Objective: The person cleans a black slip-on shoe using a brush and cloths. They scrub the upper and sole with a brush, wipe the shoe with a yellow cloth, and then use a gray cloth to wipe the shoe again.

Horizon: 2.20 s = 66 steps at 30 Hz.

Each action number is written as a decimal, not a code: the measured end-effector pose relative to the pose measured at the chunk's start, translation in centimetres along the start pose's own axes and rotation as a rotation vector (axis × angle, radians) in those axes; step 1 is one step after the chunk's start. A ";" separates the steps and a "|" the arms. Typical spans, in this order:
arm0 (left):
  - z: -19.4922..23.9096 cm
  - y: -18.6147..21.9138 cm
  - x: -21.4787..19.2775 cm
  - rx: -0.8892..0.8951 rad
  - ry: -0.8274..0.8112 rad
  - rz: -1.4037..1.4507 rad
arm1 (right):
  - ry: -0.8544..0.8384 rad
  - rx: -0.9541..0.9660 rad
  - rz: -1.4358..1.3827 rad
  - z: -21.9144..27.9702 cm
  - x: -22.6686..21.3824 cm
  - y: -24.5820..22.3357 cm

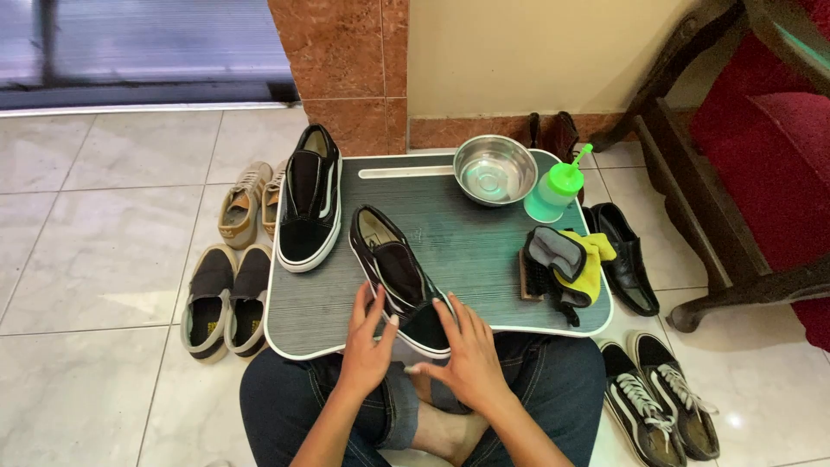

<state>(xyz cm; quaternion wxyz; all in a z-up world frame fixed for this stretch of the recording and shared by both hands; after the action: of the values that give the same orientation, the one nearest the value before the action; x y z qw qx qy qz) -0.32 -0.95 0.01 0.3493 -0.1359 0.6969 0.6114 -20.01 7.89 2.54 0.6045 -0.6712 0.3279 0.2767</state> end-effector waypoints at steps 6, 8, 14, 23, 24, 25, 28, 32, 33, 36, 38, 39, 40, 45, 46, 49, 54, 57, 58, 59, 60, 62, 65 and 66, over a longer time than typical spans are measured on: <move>-1.0 -0.3 -3.5 -0.049 0.031 0.156 | 0.035 -0.011 -0.483 -0.3 -1.4 4.1; -1.7 -0.1 -4.3 -0.165 0.062 0.308 | 0.018 0.062 -0.645 0.5 -3.9 5.0; -1.9 -0.4 -3.4 -0.325 -0.001 0.999 | -0.086 0.150 -0.920 4.4 -7.2 7.4; 2.1 2.0 -1.2 -0.132 0.231 1.138 | 0.456 0.172 -1.741 0.5 -5.9 8.2; 2.4 2.5 -1.4 -0.093 0.283 1.064 | 0.436 0.111 -1.773 -0.1 -5.6 8.6; 2.5 2.7 -1.8 -0.094 0.294 1.063 | 0.425 0.111 -1.775 -0.3 -5.5 8.6; 2.7 3.0 -2.7 -0.064 0.313 1.023 | 0.369 0.128 -1.779 -1.1 -5.2 8.5; 3.6 3.2 -3.0 -0.090 0.338 0.886 | 0.374 0.111 -1.841 -2.4 -4.6 8.4; 3.9 3.2 -2.8 -0.087 0.350 0.838 | 0.373 0.132 -1.858 -2.8 -4.4 8.6; 5.0 6.3 -3.5 0.009 0.454 0.645 | 0.307 0.280 -1.810 -5.6 -3.9 8.0; 4.9 8.2 -3.7 0.046 0.508 0.597 | 0.306 0.366 -1.803 -7.5 -2.7 8.1; 4.8 9.3 -3.9 0.089 0.557 0.548 | 0.312 0.446 -1.796 -8.4 -2.1 8.3; 4.8 9.7 -4.0 0.086 0.561 0.549 | 0.308 0.447 -1.794 -8.9 -2.1 7.5; 4.4 12.0 -5.5 0.203 0.661 0.169 | 0.336 0.592 -1.723 -10.8 -2.1 4.3; 4.5 12.1 -5.8 0.204 0.663 0.168 | 0.333 0.590 -1.724 -10.8 -2.1 4.0; 4.7 12.9 -6.8 0.253 0.621 0.036 | 0.259 0.568 -1.721 -10.7 -2.4 3.4; 4.2 12.6 -8.8 0.567 0.294 -0.077 | 0.363 0.703 -1.346 -11.1 -3.9 2.3; 2.4 10.9 -8.7 0.639 0.236 -0.092 | 0.280 0.700 -1.340 -11.5 -3.7 2.9; 2.0 10.4 -8.8 0.650 0.228 -0.088 | 0.296 0.701 -1.341 -12.1 -2.4 4.0; 1.6 10.1 -8.7 0.656 0.262 -0.032 | 0.242 0.643 -1.178 -12.4 -1.5 5.4; 1.0 9.9 -8.5 0.661 0.295 0.025 | 0.187 0.589 -1.013 -12.7 -0.7 6.9; 1.7 10.0 -8.4 0.635 0.313 0.070 | 0.219 0.589 -0.810 -10.7 -4.8 3.0; 3.1 11.0 -9.5 0.514 0.351 0.072 | 0.443 0.385 -0.476 -6.1 -10.0 1.0; 3.7 11.4 -10.0 0.421 0.373 0.038 | 0.631 0.176 -0.326 -4.2 -11.5 0.8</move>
<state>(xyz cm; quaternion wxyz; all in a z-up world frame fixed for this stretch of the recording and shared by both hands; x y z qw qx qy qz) 1.05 2.60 15.15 0.2240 -0.1573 0.8632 0.4242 -28.01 4.89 11.39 0.5649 -0.7126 0.4095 -0.0734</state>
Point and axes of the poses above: each hand's wrist, its own z-axis away from the middle knuckle, its own x-axis out of the palm, y = z × x, the point moved 1 cm from there along -z, towards the middle knuckle, and after that the axes turned 13 degrees about -z, right-handed, at the moved point
